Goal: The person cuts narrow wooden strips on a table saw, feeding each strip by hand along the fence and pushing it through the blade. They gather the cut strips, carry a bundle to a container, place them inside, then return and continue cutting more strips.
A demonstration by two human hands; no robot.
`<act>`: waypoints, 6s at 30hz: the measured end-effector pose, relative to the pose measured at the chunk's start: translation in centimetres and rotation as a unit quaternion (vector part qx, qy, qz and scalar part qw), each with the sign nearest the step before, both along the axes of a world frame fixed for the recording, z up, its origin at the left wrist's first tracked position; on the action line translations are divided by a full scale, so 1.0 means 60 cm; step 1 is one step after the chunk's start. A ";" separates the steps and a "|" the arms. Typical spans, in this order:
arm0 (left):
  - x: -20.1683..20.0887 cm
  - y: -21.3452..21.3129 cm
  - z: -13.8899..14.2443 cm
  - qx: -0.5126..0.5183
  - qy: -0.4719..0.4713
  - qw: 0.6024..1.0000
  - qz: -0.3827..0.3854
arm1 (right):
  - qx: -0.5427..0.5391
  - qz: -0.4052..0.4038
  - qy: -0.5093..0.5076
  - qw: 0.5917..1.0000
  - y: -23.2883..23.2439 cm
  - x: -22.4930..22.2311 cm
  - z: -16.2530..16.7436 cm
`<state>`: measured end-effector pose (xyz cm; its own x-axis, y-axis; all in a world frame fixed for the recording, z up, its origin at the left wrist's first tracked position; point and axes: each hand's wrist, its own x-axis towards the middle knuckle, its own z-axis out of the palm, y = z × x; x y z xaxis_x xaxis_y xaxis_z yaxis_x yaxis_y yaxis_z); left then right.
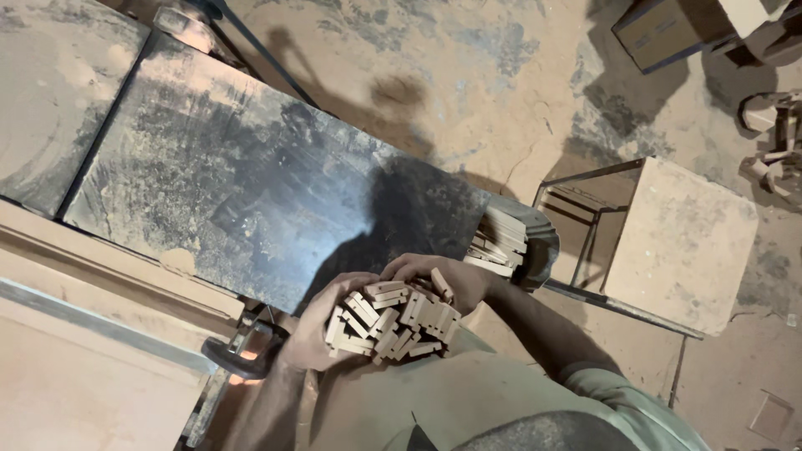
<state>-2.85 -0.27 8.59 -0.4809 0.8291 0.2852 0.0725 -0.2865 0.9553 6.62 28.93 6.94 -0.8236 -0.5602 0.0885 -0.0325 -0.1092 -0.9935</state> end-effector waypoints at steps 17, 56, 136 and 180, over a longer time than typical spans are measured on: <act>0.028 -0.009 0.000 -0.003 -0.203 0.978 0.052 | -0.038 -0.029 -0.059 0.997 -0.049 -0.011 -0.012; 0.032 0.091 -0.145 -0.039 -0.326 0.847 0.417 | -0.002 -0.251 -0.227 0.941 -0.055 -0.142 -0.020; 0.050 0.004 -0.138 -0.196 0.084 0.860 0.464 | 0.434 -0.493 -0.030 0.754 0.104 -0.116 -0.069; 0.031 0.048 -0.084 -0.343 0.075 0.845 0.402 | 0.529 -0.362 0.032 0.767 -0.043 -0.043 -0.024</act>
